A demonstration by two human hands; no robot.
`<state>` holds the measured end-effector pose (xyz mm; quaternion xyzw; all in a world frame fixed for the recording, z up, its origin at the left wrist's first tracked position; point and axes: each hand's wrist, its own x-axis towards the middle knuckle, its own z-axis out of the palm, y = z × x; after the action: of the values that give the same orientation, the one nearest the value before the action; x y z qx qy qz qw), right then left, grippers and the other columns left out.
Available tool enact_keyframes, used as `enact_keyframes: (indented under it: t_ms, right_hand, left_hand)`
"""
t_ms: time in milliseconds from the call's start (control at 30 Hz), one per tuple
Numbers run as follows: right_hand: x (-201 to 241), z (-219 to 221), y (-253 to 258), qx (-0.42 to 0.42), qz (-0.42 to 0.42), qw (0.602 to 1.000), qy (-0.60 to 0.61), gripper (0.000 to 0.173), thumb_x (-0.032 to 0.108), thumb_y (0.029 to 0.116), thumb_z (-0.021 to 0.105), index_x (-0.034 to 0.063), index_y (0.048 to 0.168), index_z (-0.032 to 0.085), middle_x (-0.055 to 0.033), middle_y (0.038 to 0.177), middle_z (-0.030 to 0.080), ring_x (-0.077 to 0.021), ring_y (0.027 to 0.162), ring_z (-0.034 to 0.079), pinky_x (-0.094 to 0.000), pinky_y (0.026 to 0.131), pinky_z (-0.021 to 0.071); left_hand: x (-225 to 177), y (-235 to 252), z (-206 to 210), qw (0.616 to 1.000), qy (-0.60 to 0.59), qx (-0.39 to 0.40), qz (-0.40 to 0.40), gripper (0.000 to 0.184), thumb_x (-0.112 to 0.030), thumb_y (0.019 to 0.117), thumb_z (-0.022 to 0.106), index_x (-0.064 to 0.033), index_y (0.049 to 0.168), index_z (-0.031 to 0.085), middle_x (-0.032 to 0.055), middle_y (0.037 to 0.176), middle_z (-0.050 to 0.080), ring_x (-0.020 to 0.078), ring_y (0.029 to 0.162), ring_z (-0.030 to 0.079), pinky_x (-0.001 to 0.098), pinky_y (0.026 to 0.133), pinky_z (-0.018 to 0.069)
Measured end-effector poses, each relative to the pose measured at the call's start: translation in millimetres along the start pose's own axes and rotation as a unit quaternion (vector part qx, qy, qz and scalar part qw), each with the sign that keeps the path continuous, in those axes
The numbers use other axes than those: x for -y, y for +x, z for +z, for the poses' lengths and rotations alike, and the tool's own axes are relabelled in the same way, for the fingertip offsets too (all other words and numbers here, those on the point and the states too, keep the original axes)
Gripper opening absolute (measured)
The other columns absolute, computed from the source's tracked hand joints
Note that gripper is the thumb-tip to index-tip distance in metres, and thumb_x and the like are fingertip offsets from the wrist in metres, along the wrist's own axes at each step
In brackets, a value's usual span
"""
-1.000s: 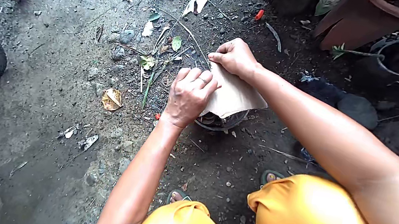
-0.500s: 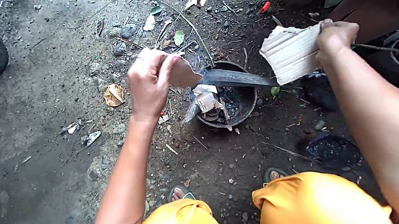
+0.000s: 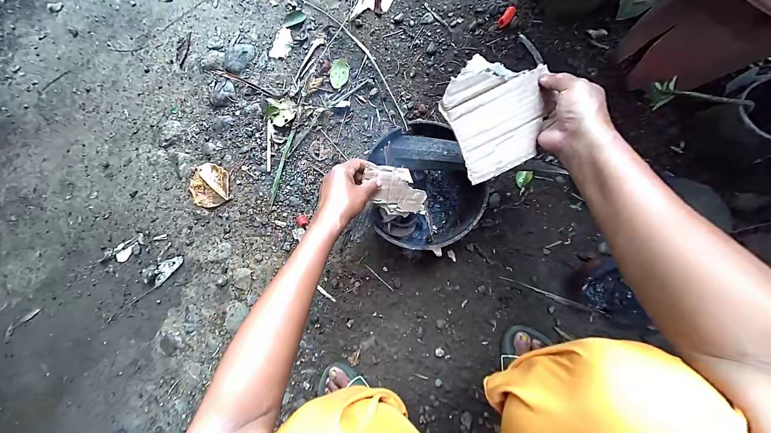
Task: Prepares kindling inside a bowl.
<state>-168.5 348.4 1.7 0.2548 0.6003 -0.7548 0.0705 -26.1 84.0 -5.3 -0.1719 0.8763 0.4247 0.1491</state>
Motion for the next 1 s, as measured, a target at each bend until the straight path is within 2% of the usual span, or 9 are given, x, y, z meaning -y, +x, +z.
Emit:
enact_keyframes:
  t_ms: [67,133,233,333,433,533,633,833,1000]
  right_hand:
    - [1,4,-8,0.035,-0.034,0.998,-0.032,0.016,0.012,0.1023,0.052,0.0062,0.11,0.064,-0.0058,0.092,0.067,-0.0161,0.083,0.068,-0.0373,0.074,0.0581]
    - [5,8,-19,0.086,-0.117,0.983,-0.108,0.015,0.01,0.1028,0.052,0.0036,0.11,0.064,-0.0025,0.089,0.065,-0.0098,0.078,0.065,-0.0306,0.073,0.0562]
    - [13,14,-37,0.197,-0.298,0.901,-0.245,0.024,0.01,0.1029,0.05,-0.0038,0.116,0.064,-0.0068,0.1,0.066,-0.0038,0.085,0.063,-0.0249,0.082,0.0535]
    - [17,32,-67,0.294,-0.422,0.817,-0.262,0.024,0.009,0.1037,0.051,-0.0054,0.116,0.065,-0.0082,0.105,0.069,-0.0004,0.089,0.064,-0.0207,0.085,0.0536]
    - [21,47,-88,0.366,-0.464,0.778,-0.212,0.018,0.011,0.101,0.058,-0.0028,0.111,0.066,-0.0043,0.103,0.068,0.0005,0.09,0.065,-0.0187,0.082,0.056]
    - [28,47,-86,0.424,-0.423,0.764,-0.24,0.021,0.02,0.0912,0.074,0.0039,0.104,0.071,0.0003,0.092,0.072,0.0001,0.082,0.068,-0.0211,0.077,0.058]
    - [28,45,-91,0.409,-0.397,0.774,-0.275,0.012,0.02,0.0906,0.075,0.0085,0.09,0.071,0.0067,0.077,0.069,0.0052,0.07,0.064,-0.0173,0.067,0.0542]
    - [22,48,-90,0.352,-0.29,0.836,-0.304,0.016,0.021,0.0901,0.076,0.0095,0.082,0.068,0.0062,0.067,0.063,0.0013,0.058,0.059,-0.0215,0.059,0.0504]
    - [15,52,-87,0.344,-0.126,0.901,-0.231,0.008,0.005,0.0887,0.075,0.0048,0.085,0.068,0.0025,0.068,0.068,-0.003,0.058,0.064,-0.0224,0.06,0.0564]
  left_hand:
    - [-3,4,3,0.998,0.054,-0.009,0.011,0.04,-0.018,0.0965,0.071,-0.003,0.132,0.064,0.0217,0.12,0.069,0.0367,0.114,0.066,0.0572,0.101,0.048]
    - [-10,1,2,0.995,0.068,-0.057,0.039,0.053,-0.031,0.0996,0.067,-0.0019,0.143,0.056,0.0267,0.14,0.056,0.044,0.132,0.051,0.0614,0.111,0.037]
    - [-25,-6,-5,0.97,0.04,-0.161,0.175,0.057,-0.041,0.1035,0.055,-0.0002,0.144,0.055,0.0244,0.144,0.053,0.0395,0.135,0.049,0.0544,0.113,0.0365]
    - [-50,-13,-16,0.951,0.063,-0.146,0.265,0.062,-0.039,0.0948,0.07,0.0013,0.14,0.058,0.0224,0.133,0.063,0.0369,0.123,0.058,0.0514,0.104,0.0457]
    - [-61,-17,-24,0.941,0.07,-0.111,0.311,0.029,-0.026,0.0929,0.073,0.0023,0.1,0.075,0.0162,0.094,0.071,0.0268,0.091,0.068,0.0461,0.086,0.0517]
    - [-56,-22,-28,0.918,0.106,-0.109,0.367,0.025,-0.023,0.0959,0.069,0.0013,0.09,0.075,0.0139,0.085,0.068,0.0254,0.083,0.066,0.0435,0.08,0.0521]
    - [-50,-25,-19,0.897,0.167,-0.143,0.384,0.036,-0.028,0.0998,0.065,0.0048,0.087,0.071,0.0176,0.085,0.066,0.0327,0.084,0.067,0.0461,0.077,0.0536]
    - [-42,-22,0,0.865,0.18,-0.193,0.427,0.043,-0.03,0.1009,0.062,0.0057,0.076,0.065,0.0184,0.075,0.062,0.0339,0.077,0.065,0.0439,0.071,0.053]
    - [-42,-24,8,0.823,0.205,-0.242,0.472,0.043,-0.027,0.1014,0.06,0.0024,0.07,0.063,0.016,0.071,0.06,0.0319,0.071,0.063,0.0401,0.064,0.0508]
